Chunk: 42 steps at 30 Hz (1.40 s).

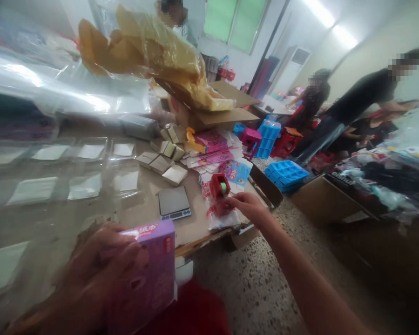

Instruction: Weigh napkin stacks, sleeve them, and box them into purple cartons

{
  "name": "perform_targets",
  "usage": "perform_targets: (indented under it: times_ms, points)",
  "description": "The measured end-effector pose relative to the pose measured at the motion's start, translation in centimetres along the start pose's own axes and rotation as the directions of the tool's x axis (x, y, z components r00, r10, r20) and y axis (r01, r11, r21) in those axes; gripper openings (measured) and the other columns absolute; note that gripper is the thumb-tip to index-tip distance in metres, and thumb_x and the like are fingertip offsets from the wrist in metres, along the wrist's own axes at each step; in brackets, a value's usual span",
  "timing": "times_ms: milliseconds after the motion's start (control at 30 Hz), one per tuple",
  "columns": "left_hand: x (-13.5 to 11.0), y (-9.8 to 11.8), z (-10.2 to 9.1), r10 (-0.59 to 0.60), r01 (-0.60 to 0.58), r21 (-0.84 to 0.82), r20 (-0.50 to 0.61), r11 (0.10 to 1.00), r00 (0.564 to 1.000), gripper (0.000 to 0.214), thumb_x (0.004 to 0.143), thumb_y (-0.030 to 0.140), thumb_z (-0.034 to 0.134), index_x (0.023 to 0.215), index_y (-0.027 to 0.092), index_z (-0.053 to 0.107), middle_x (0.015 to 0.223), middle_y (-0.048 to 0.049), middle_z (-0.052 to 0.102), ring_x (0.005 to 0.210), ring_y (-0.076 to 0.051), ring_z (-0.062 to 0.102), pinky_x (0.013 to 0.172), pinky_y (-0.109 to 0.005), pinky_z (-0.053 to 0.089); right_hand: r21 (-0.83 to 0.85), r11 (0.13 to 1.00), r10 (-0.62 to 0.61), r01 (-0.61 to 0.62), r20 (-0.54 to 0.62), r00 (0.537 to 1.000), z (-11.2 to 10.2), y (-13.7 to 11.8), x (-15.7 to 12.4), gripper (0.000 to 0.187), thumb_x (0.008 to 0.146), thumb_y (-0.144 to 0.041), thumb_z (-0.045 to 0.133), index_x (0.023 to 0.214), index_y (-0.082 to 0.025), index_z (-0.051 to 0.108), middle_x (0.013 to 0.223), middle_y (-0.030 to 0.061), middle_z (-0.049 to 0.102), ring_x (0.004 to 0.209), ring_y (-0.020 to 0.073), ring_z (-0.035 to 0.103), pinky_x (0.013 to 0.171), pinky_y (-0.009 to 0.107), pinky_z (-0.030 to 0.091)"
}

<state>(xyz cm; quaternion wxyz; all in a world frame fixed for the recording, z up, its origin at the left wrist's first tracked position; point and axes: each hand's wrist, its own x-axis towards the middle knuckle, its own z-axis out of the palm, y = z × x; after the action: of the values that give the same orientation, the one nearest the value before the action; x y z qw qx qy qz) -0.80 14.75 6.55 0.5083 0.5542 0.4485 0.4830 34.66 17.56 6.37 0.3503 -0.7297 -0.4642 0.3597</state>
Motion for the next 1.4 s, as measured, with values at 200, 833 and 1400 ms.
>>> perform_targets:
  times_ms: [200,833,1400]
  points:
    - [-0.3,-2.2,0.2,-0.163,0.156,0.078,0.093,0.985,0.982,0.028,0.081,0.05,0.076,0.093,0.026,0.067,0.061,0.0045,0.061,0.045,-0.013,0.053,0.039,-0.022,0.039,0.192,0.978,-0.047,0.084,-0.187,0.981,0.5,-0.7,-2.4,0.039,0.063,-0.056,0.086,0.065,-0.02,0.072,0.066,0.0043,0.071,0.061,0.0167,0.058,0.061,0.03,0.044]
    - [2.5,-0.7,2.9,-0.274,0.282,0.04,0.4,0.959,0.875,0.048,0.088,0.069,0.056,0.088,0.021,0.061,0.055,0.0074,0.046,0.048,-0.009,0.041,0.046,-0.019,0.033,0.128,0.979,-0.163,0.159,0.021,0.986,0.6,0.9,-6.4,0.029,0.08,-0.045,0.077,0.074,-0.018,0.068,0.064,-0.0013,0.062,0.059,0.0128,0.051,0.056,0.026,0.037]
    - [0.8,-0.5,-2.0,-0.342,0.321,0.139,0.562,0.937,0.753,0.03,0.075,0.033,0.078,0.094,0.021,0.058,0.069,0.0054,0.059,0.057,-0.01,0.051,0.053,-0.02,0.039,-0.1,0.974,-0.045,0.201,0.788,0.614,12.2,-8.6,-2.9,0.041,0.062,-0.038,0.089,0.086,-0.018,0.063,0.063,-0.0021,0.065,0.057,0.0128,0.056,0.052,0.024,0.038]
